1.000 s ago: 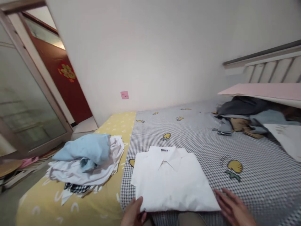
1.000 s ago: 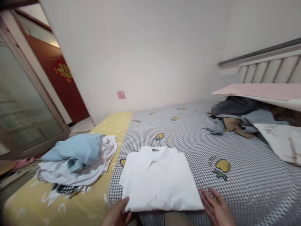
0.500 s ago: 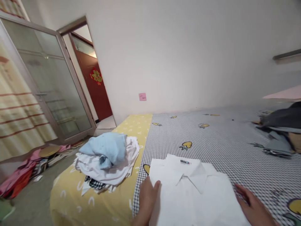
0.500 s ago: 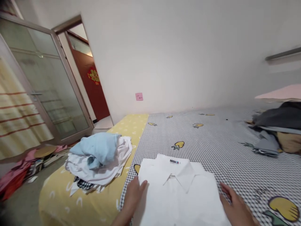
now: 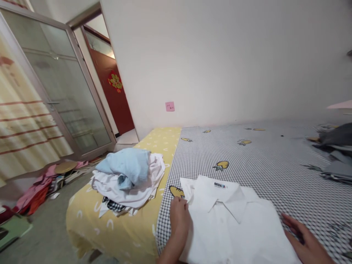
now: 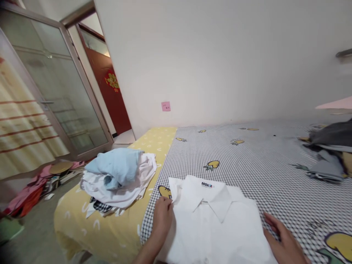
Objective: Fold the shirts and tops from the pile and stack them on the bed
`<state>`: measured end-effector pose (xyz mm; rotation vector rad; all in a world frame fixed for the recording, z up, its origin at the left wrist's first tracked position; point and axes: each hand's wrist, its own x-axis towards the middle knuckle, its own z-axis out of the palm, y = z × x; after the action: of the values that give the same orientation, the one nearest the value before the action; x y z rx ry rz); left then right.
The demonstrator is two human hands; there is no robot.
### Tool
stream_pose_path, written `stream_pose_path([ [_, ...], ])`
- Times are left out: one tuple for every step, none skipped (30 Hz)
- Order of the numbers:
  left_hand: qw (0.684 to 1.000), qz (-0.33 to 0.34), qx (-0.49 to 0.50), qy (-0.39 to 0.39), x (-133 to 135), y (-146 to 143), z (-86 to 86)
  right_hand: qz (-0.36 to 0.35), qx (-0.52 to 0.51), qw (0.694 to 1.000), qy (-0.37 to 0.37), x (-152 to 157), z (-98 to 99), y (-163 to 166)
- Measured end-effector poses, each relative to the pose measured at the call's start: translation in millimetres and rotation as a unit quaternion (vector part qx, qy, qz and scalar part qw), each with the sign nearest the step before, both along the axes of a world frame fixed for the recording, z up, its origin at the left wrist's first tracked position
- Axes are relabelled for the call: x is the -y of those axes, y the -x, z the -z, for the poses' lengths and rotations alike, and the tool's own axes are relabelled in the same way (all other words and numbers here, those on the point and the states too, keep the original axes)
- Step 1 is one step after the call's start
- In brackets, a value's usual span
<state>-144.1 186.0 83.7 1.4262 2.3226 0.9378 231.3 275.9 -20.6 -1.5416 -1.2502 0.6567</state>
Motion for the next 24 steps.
stream_pose_path([
  [1.000,0.006,0.006,-0.005,0,-1,0.1,-0.011,-0.015,1.000,0.008,2,-2.6,0],
  [1.000,0.010,0.009,-0.007,0,-2,0.3,-0.022,-0.033,0.999,0.019,4,-5.4,1],
  [1.000,0.011,0.005,-0.007,2,-3,0.8,-0.030,-0.051,0.998,0.031,6,-8.4,1],
  [1.000,0.009,-0.004,-0.006,4,-6,1.9,-0.033,-0.064,0.996,0.044,8,-11.5,1],
  [1.000,0.009,-0.020,-0.004,7,-10,3.7,-0.033,-0.073,0.995,0.056,10,-14.7,2],
  [0.999,0.013,-0.045,-0.002,10,-15,6.3,-0.033,-0.076,0.994,0.066,13,-18.0,3],
  [0.997,0.023,-0.074,0.000,14,-22,9.9,-0.033,-0.076,0.994,0.073,15,-21.3,4],
  [0.994,0.038,-0.100,0.002,17,-28,14.0,-0.033,-0.073,0.994,0.076,18,-24.7,5],
  [0.992,0.057,-0.117,0.002,19,-35,18.4,-0.033,-0.069,0.994,0.077,20,-28.0,6],
  [0.989,0.075,-0.124,0.003,21,-41,22.6,-0.035,-0.068,0.994,0.077,22,-31.4,7],
  [0.989,0.089,-0.119,0.007,22,-47,25.9,-0.037,-0.069,0.994,0.078,24,-34.6,9],
  [0.990,0.097,-0.102,0.010,23,-51,28.1,-0.041,-0.072,0.993,0.083,25,-37.6,10],
  [0.992,0.100,-0.075,0.013,24,-53,28.8,-0.044,-0.075,0.992,0.088,26,-40.0,11],
  [0.995,0.092,-0.032,0.009,24,-54,28.2,-0.045,-0.079,0.991,0.094,26,-41.8,12],
  [0.997,0.074,0.021,0.000,24,-53,26.2,-0.045,-0.082,0.991,0.101,26,-42.9,12],
  [0.996,0.050,0.078,-0.013,24,-50,23.3,-0.044,-0.082,0.990,0.106,26,-43.0,12],
  [0.991,0.021,0.132,-0.027,22,-46,20.0,-0.040,-0.079,0.990,0.109,25,-42.5,11],
  [0.983,-0.007,0.178,-0.038,20,-41,16.4,-0.040,-0.076,0.991,0.106,24,-41.3,11],
  [0.975,-0.029,0.214,-0.045,16,-35,13.1,-0.039,-0.074,0.992,0.099,23,-40.0,10],
  [0.969,-0.046,0.239,-0.048,12,-28,10.3,-0.042,-0.072,0.993,0.089,22,-38.9,10],
  [0.962,-0.055,0.262,-0.049,7,-22,8.1,-0.044,-0.073,0.993,0.076,21,-38.4,11],
  [0.952,-0.063,0.296,-0.049,2,-16,6.5,-0.044,-0.078,0.994,0.065,21,-38.8,11],
  [0.939,-0.066,0.335,-0.045,-3,-10,5.7,-0.047,-0.088,0.993,0.060,20,-40.3,12],
  [0.923,-0.066,0.377,-0.038,-7,-5,5.4,-0.043,-0.101,0.992,0.059,19,-43.0,13],
])
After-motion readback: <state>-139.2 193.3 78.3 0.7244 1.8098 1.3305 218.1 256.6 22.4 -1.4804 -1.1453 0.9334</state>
